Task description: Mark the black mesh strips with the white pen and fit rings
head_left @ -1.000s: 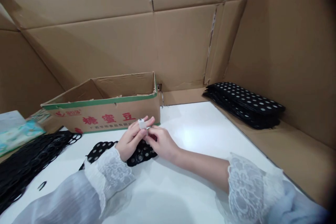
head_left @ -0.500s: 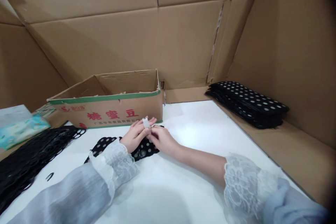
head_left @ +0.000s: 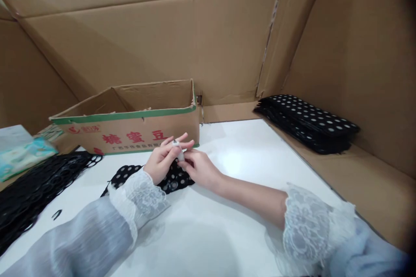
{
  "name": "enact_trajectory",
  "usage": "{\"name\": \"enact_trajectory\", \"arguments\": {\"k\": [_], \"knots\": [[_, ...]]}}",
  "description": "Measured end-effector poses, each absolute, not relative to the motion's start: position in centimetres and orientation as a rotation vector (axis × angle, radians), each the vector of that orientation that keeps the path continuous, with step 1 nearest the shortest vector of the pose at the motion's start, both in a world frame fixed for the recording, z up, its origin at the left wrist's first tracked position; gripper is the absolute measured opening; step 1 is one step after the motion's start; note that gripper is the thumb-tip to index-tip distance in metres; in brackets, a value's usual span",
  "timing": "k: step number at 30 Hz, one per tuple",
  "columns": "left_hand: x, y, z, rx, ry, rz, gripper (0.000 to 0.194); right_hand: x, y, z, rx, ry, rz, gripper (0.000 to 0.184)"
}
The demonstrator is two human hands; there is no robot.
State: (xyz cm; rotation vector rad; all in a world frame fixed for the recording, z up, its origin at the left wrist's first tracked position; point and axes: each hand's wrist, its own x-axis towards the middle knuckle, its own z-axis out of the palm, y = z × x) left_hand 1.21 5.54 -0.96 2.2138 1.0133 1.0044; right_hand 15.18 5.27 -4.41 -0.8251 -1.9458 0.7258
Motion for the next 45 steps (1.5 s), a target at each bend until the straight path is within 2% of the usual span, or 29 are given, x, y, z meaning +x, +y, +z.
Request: {"name": "enact_trajectory", "arguments": {"k": [9, 13, 16, 21, 24, 26, 32, 36, 37, 41, 45], "knots": [[-0.7, 6.8, -0.9, 2.208, 1.106, 0.970, 0.049, 15.3, 6.3, -4.6, -0.874, -1.961, 0.692, 0.015], [-3.3, 7.1, -1.4, 2.557, 1.094, 0.624, 0.047, 16.1, 6.5, -3.9, -0.954, -1.817, 0.745, 0.011], [-4.6, 6.6, -2.5, 2.749, 1.141, 0.423, 0.040, 16.6, 6.1, -3.8, -0.953, -1.712, 0.804, 0.028], [-5.0, 6.2, -3.6, 2.776, 1.211, 0.270, 0.039, 16.5, 5.4, -4.5, -0.837, -1.749, 0.942, 0.069], [-5.1, 6.3, -3.3, 2.778, 1.206, 0.214, 0.037, 16.7, 5.3, -4.6, -0.837, -1.778, 0.908, 0.077], [-5.1, 6.4, -3.1, 2.784, 1.188, 0.249, 0.033, 16.9, 5.2, -4.5, -0.809, -1.842, 0.866, 0.073], [-4.6, 6.4, -3.4, 2.683, 1.047, 0.487, 0.017, 17.1, 5.1, -4.6, -0.791, -2.095, 0.664, 0.034], [-4.9, 6.4, -3.5, 2.436, 1.042, 0.660, 0.006, 17.1, 5.2, -4.7, -0.813, -2.138, 0.654, 0.027], [-5.1, 6.5, -3.6, 2.354, 1.052, 0.698, 0.009, 17.1, 5.2, -4.7, -0.822, -2.144, 0.652, 0.026], [-5.3, 7.0, -3.9, 1.940, 1.135, 0.803, 0.041, 17.2, 5.1, -4.4, -0.860, -2.173, 0.663, 0.028], [-4.8, 7.2, -4.1, 1.778, 1.093, 0.767, 0.046, 17.3, 4.7, -4.1, -0.798, -2.240, 0.681, 0.044]]}}
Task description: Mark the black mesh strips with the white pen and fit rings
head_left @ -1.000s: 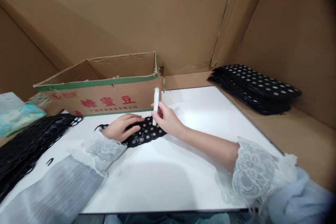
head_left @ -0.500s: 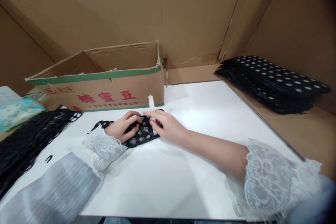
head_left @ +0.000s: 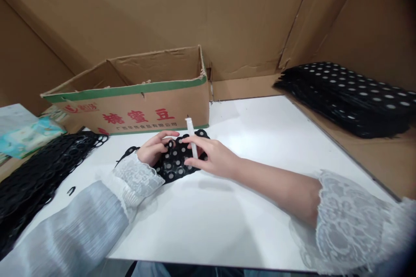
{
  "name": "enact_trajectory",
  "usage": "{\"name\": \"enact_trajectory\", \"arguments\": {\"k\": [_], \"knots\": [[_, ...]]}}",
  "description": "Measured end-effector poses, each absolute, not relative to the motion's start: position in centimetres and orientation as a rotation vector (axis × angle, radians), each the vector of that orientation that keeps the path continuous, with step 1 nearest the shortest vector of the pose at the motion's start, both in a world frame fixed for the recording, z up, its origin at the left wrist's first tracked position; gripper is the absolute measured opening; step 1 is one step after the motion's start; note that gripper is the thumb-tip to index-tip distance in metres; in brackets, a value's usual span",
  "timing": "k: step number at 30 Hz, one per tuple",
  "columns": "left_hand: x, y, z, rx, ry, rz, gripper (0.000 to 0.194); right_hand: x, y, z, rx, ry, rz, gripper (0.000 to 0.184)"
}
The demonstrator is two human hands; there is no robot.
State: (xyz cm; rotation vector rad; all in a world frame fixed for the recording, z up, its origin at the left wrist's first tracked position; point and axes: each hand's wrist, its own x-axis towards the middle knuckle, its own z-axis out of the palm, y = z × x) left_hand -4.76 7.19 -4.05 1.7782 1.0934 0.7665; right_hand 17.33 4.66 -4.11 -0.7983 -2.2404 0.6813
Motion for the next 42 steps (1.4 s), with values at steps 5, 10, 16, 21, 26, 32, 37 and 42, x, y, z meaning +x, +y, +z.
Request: {"name": "enact_trajectory", "arguments": {"k": [5, 10, 16, 21, 26, 32, 37, 42], "knots": [[-4.7, 6.0, -2.5, 2.400, 1.382, 0.937, 0.039, 17.4, 4.4, -4.1, -0.769, -2.315, 0.635, 0.048], [-5.4, 4.5, -1.4, 2.887, 0.919, 0.327, 0.042, 17.3, 4.6, -4.3, -0.819, -2.261, 0.733, 0.035], [-5.0, 3.9, -2.8, 3.199, 0.905, 0.341, 0.022, 17.2, 4.7, -4.2, -0.807, -2.127, 0.837, 0.016], [-4.1, 3.2, -3.3, 3.398, 0.915, 0.526, 0.020, 17.1, 4.8, -4.3, -0.836, -2.112, 0.847, 0.013], [-4.5, 3.1, -3.3, 3.288, 0.913, 0.696, 0.004, 17.1, 4.9, -4.5, -0.837, -2.116, 0.855, 0.012], [-5.1, 3.3, -3.3, 3.116, 0.933, 0.602, 0.028, 17.1, 4.9, -4.4, -0.834, -2.068, 0.820, 0.010], [-7.7, 3.0, -3.9, 2.799, 1.335, 0.296, 0.098, 17.2, 4.9, -4.4, -0.914, -2.148, 0.653, 0.019], [-12.3, 2.8, -4.0, 2.639, 1.396, 0.143, 0.082, 17.1, 5.2, -4.7, -0.922, -2.469, 0.412, 0.022]]}}
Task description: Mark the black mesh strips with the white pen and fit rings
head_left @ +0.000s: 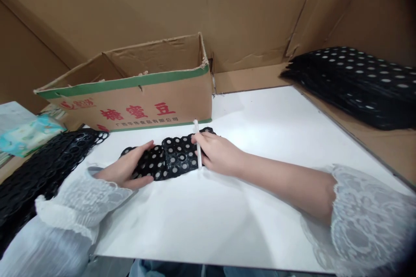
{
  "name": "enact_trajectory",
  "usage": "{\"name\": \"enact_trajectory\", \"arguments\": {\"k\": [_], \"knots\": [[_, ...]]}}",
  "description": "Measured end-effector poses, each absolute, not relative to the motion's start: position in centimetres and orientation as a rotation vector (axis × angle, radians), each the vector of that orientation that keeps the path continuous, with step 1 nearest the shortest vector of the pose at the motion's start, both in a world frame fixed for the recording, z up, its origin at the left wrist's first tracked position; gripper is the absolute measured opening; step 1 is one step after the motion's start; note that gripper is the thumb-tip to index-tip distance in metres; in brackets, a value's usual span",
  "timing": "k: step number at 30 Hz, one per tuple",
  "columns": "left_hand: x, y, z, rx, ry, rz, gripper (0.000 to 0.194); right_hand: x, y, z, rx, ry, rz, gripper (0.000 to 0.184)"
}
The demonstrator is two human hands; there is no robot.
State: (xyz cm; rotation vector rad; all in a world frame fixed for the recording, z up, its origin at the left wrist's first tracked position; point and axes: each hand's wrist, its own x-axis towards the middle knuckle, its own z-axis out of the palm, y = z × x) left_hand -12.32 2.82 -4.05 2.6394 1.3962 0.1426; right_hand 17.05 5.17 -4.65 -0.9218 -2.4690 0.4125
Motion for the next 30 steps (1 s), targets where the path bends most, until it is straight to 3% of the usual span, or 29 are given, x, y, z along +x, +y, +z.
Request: {"name": "enact_trajectory", "arguments": {"k": [8, 14, 18, 24, 30], "knots": [[-14.4, 3.4, 0.1, 2.885, 1.751, -0.367, 0.033, 16.8, 4.8, -4.5, -0.936, -2.462, 0.345, 0.017], [-5.1, 3.2, 0.1, 3.005, 1.558, 0.228, 0.038, 17.1, 4.8, -4.6, -0.977, -2.239, 0.521, 0.017], [-0.5, 3.9, -3.1, 2.905, 1.833, 0.131, 0.037, 17.2, 5.0, -4.4, -0.974, -2.120, 0.595, 0.012], [-2.4, 5.6, -4.6, 2.521, 1.612, 0.558, 0.019, 17.1, 4.6, -3.7, -0.946, -2.119, 0.533, 0.016], [-3.4, 7.1, -3.4, 1.888, 1.291, 0.544, 0.016, 17.3, 4.6, -3.7, -0.922, -1.958, 0.800, 0.027]]}}
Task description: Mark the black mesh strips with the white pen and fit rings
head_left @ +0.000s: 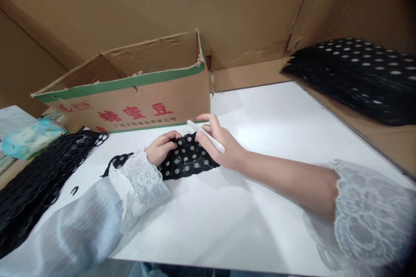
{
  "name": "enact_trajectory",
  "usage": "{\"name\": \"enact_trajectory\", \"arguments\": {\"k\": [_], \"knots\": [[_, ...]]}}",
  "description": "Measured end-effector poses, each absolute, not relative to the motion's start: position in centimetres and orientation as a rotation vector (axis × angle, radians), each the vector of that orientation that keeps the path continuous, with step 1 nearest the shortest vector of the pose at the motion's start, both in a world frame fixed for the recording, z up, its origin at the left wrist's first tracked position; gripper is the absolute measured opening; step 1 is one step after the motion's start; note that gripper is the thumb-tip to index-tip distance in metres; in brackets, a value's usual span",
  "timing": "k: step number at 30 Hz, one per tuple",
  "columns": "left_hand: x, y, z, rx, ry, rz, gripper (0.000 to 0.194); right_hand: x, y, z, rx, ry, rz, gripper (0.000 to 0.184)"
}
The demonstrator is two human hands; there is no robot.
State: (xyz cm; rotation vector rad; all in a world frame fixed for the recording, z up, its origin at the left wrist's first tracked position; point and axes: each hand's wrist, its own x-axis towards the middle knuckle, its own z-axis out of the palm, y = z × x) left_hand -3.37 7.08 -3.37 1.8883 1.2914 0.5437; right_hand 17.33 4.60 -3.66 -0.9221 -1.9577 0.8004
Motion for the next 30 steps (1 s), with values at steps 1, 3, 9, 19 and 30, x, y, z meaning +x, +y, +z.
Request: {"name": "enact_trajectory", "arguments": {"k": [1, 3, 9, 19, 30], "knots": [[-3.4, 7.1, -3.2, 1.806, 1.266, 0.554, 0.017, 17.3, 4.7, -3.8, -0.903, -1.954, 0.825, 0.026], [-3.4, 7.2, -3.1, 1.707, 1.223, 0.557, 0.019, 17.3, 4.8, -4.0, -0.856, -1.956, 0.864, 0.023], [-3.5, 6.9, -3.0, 1.697, 1.168, 0.551, 0.016, 17.0, 4.9, -3.9, -0.802, -1.849, 1.026, 0.017], [-3.3, 6.6, -3.2, 1.730, 1.240, 0.556, 0.018, 17.0, 6.7, -4.4, -0.815, -1.365, 1.449, 0.044], [-4.4, 6.0, -1.8, 2.480, 1.313, -0.015, 0.045, 16.9, 4.2, -3.3, -0.837, -1.997, 1.048, 0.024]]}}
